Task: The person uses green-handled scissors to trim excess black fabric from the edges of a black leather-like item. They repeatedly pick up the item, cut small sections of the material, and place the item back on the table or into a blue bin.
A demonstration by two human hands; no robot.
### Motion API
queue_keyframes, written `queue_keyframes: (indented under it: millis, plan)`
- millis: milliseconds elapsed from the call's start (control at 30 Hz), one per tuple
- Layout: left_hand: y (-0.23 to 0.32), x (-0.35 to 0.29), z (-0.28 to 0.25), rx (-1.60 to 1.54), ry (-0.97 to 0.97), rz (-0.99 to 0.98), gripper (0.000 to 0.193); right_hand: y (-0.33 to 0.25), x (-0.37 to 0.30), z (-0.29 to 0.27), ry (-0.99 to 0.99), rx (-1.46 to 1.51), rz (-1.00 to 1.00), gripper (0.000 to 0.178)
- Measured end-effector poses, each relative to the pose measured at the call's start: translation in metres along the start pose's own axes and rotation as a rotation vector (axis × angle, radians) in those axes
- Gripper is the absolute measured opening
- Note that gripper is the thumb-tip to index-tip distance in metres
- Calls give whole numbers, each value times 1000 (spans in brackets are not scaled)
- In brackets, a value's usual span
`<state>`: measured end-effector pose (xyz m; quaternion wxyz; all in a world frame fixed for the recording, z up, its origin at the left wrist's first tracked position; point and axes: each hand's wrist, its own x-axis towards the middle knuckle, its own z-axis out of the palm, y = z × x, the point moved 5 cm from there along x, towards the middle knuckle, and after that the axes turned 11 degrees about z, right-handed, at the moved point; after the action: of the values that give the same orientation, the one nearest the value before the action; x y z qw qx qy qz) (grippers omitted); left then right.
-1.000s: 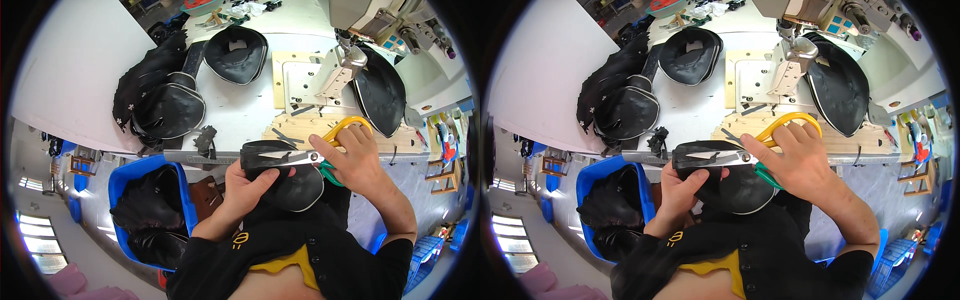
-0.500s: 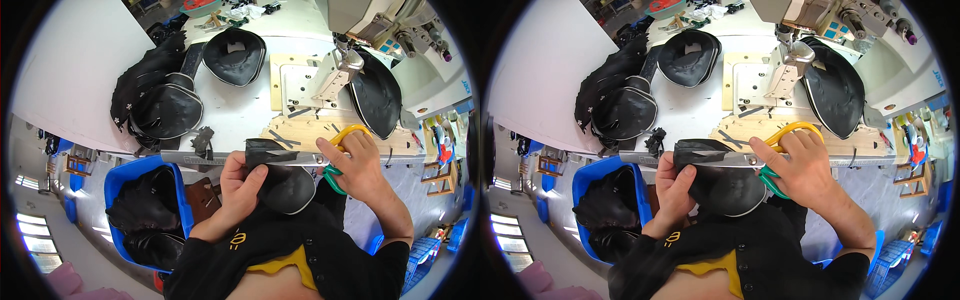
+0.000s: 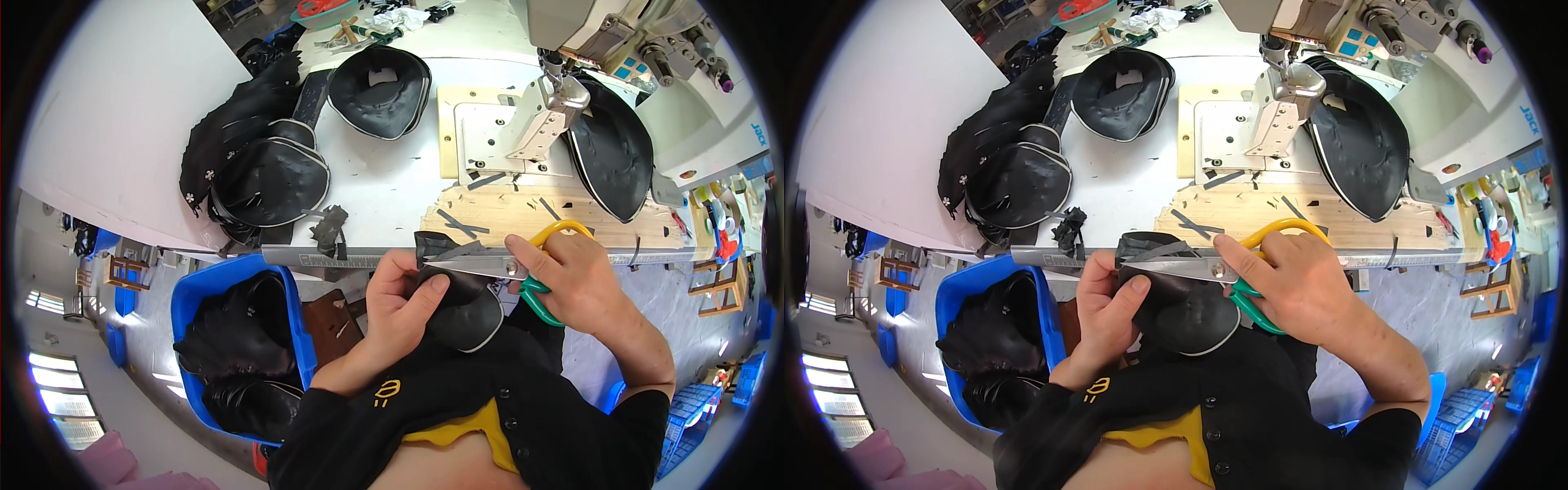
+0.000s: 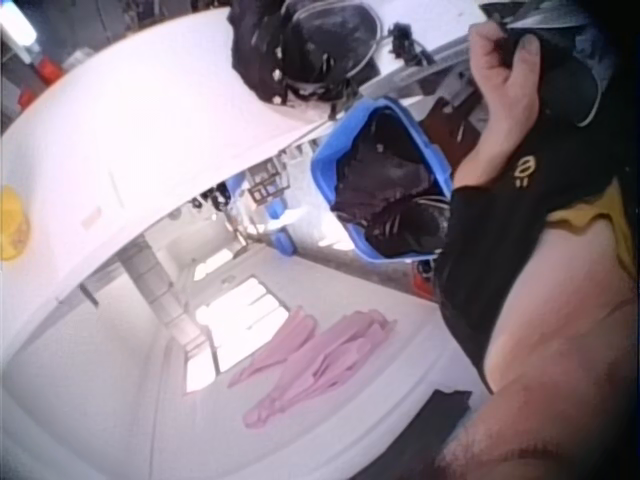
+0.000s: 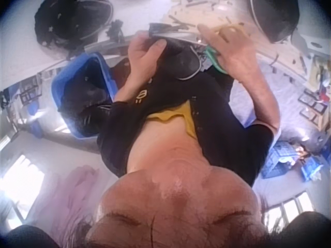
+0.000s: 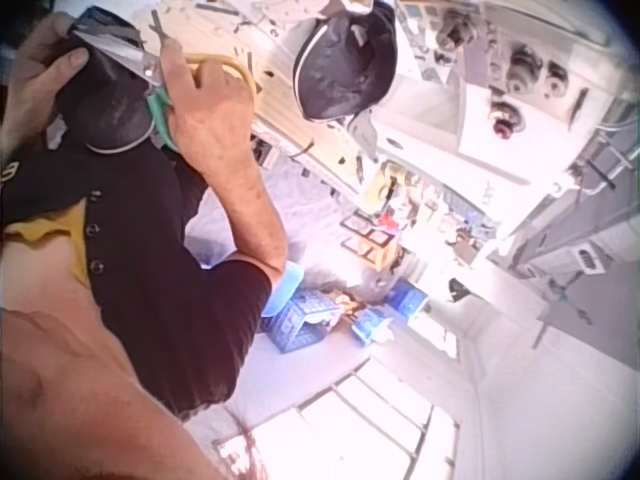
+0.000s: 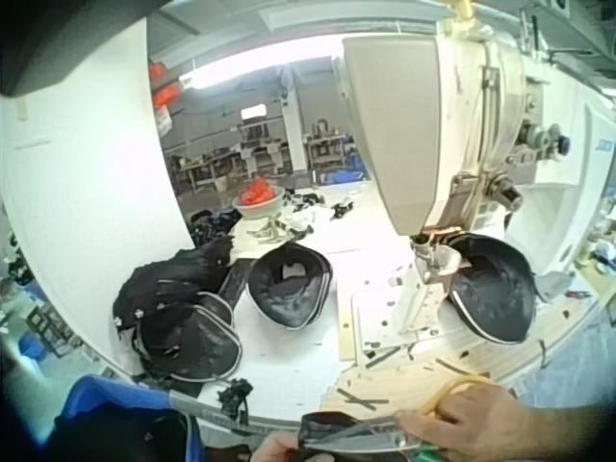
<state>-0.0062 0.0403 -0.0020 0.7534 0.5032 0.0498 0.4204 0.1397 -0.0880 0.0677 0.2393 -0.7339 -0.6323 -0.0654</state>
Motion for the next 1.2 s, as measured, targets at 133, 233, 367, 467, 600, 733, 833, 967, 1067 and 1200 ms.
queue_keyframes:
  millis: [133,233,367,467,600,733,833,967,1067,1200]
  plan:
    - [-1,0,0,38,35,-9,16,-5,4,-9,88,-127,-58,59]
    - [-1,-1,7,-2,-3,45,17,-7,6,-12,140,-233,-100,60]
    - [0,-2,4,41,-14,21,18,-6,3,-8,75,-190,-71,61]
    - [-2,-4,3,11,-26,-13,18,-2,2,-4,-9,-61,-55,62]
    - [0,-6,4,3,-25,-54,17,-2,2,0,4,-11,-62,62]
    - [1,-7,3,15,-13,-72,17,-5,1,-2,-5,-137,-75,63]
    - [-1,-10,1,-50,-7,-59,17,-3,-1,-2,-5,-120,-48,62]
    - [-2,-8,-2,-51,54,-94,18,8,-5,6,66,54,34,57]
    - [-6,-6,-8,-104,136,-133,19,5,-3,-2,94,-3,4,54]
    - [-12,-7,-12,-130,157,-134,20,-4,0,-6,134,-152,-68,59]
